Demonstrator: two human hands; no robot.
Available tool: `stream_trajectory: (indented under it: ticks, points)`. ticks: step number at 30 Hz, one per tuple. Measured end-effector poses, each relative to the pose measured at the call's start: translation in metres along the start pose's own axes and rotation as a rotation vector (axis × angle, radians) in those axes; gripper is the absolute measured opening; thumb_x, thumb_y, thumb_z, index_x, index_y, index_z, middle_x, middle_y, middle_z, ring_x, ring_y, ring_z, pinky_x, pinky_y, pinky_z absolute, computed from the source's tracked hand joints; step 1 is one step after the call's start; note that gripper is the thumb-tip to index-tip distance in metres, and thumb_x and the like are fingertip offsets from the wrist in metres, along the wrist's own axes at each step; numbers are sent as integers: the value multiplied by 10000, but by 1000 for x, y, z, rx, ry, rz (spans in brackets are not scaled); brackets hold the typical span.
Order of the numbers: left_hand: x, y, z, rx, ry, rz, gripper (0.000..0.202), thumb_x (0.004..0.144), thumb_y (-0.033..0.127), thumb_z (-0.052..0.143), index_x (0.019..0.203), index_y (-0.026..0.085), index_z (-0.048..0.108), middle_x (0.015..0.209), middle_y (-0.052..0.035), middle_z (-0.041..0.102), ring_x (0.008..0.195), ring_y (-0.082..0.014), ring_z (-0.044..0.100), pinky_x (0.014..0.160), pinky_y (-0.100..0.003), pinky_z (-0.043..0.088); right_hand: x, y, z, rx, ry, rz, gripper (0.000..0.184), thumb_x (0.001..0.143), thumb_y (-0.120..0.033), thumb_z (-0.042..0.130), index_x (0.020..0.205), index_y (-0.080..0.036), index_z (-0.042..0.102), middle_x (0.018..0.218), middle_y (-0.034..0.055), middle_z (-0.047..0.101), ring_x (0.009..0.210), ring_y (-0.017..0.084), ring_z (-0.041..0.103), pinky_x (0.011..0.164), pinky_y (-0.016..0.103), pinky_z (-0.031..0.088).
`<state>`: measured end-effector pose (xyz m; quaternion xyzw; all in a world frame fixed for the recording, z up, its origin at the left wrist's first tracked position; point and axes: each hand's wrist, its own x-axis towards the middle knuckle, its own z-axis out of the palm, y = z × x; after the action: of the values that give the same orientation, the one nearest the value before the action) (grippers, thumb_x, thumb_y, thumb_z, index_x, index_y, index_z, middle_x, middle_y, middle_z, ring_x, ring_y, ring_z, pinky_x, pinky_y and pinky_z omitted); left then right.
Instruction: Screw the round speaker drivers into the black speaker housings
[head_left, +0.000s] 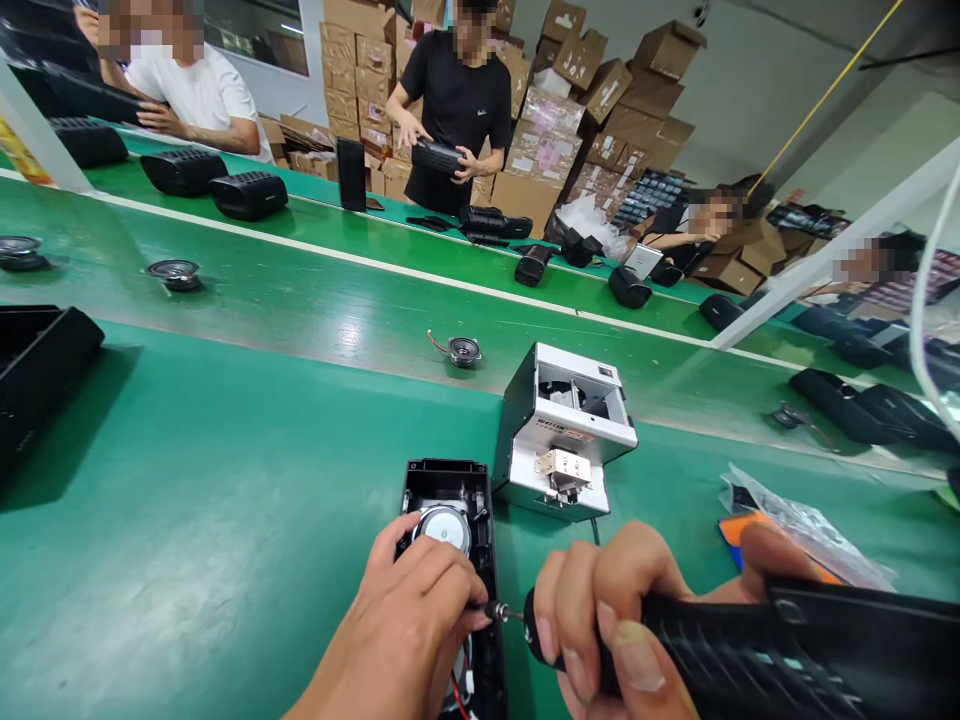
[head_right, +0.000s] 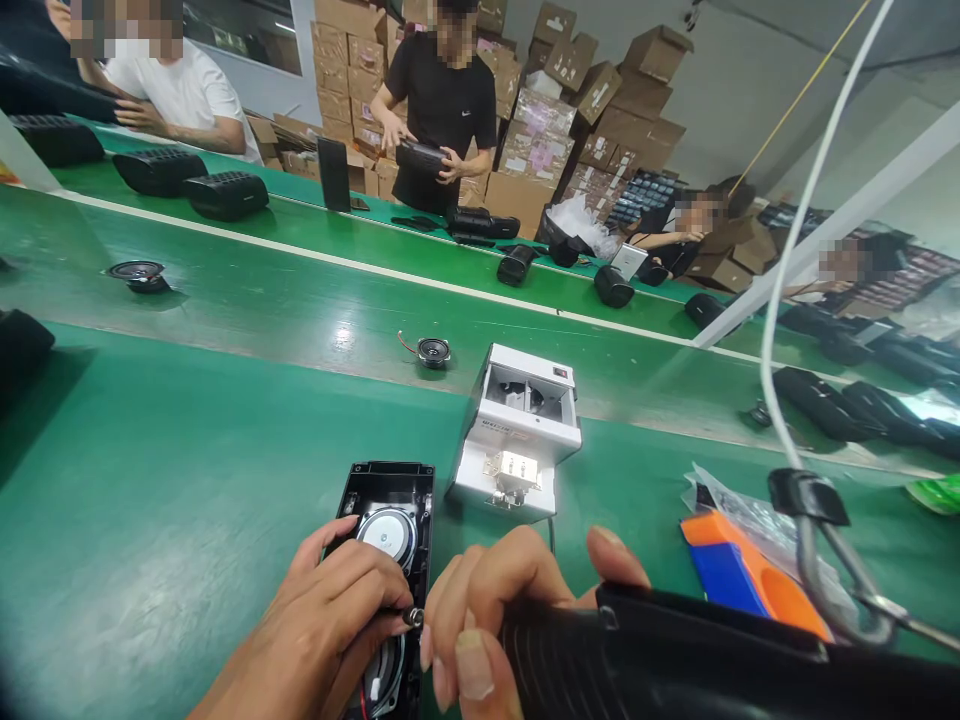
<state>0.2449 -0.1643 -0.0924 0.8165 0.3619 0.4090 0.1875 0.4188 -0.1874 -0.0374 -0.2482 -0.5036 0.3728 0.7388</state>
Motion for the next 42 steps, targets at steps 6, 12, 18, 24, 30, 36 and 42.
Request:
stream_trajectory:
  ticks: [6, 12, 18, 24, 30, 36, 42]
  points:
    - [-3, -5, 7, -47, 42, -8, 313, 1012, 29, 511, 967, 310, 640, 855, 147, 719, 779, -103, 728, 1287, -304, 221, 2, 0, 4, -38, -9, -8, 597, 1138, -196, 652, 1590, -481, 385, 814, -101, 582, 472, 99, 507, 496, 272, 520]
    - [-29, -4, 2, 210, -95, -124, 1095, 676, 150, 977, 1641, 331, 492, 1690, -145, 602, 1595, -429, 551, 1397, -669, 324, 3, 11, 6, -119, 8, -4, 606, 1143, -212, 652, 1627, -474, 398, 827, -93, 567, 550, 114, 566, 550, 279, 516]
    - [-46, 3, -2, 254, -160, -279, 1273, 633, 4, 844, 1744, 379, 349, 1881, -126, 361, 1735, -464, 355, 1362, -736, 429, 8, 23, 10, -81, 2, 53, 536, 1160, -211, 676, 1601, -443, 481, 836, -97, 559, 562, 87, 548, 543, 239, 529]
    - [-44, 7, -7, 158, -200, -336, 1185, 770, 10, 792, 1762, 426, 296, 1914, -83, 281, 1776, -429, 274, 1332, -731, 465, 0, 25, 6, -77, 15, 159, 584, 1137, -223, 724, 1612, -445, 466, 835, -93, 583, 586, 96, 547, 561, 250, 507]
    - [-43, 11, -9, 130, -207, -350, 1212, 743, -3, 812, 1761, 423, 308, 1916, -96, 284, 1766, -447, 297, 1322, -724, 473, -7, 31, 2, -73, -2, 180, 600, 1139, -228, 713, 1622, -460, 444, 877, -83, 592, 601, 100, 549, 571, 259, 510]
    - [-41, 8, -7, 105, -193, -333, 1226, 709, -19, 824, 1744, 415, 332, 1909, -108, 311, 1758, -471, 302, 1310, -708, 504, -20, 40, -2, -156, -17, 158, 585, 1120, -242, 698, 1588, -438, 406, 888, -68, 547, 626, 134, 547, 597, 287, 520]
    - [-38, 10, -9, 61, -181, -333, 1172, 749, -28, 776, 1745, 419, 351, 1935, -86, 247, 1761, -451, 309, 1303, -678, 526, -21, 37, 2, -269, -110, 80, 487, 1083, -223, 688, 1465, -468, 511, 870, -73, 563, 656, 148, 580, 631, 300, 515]
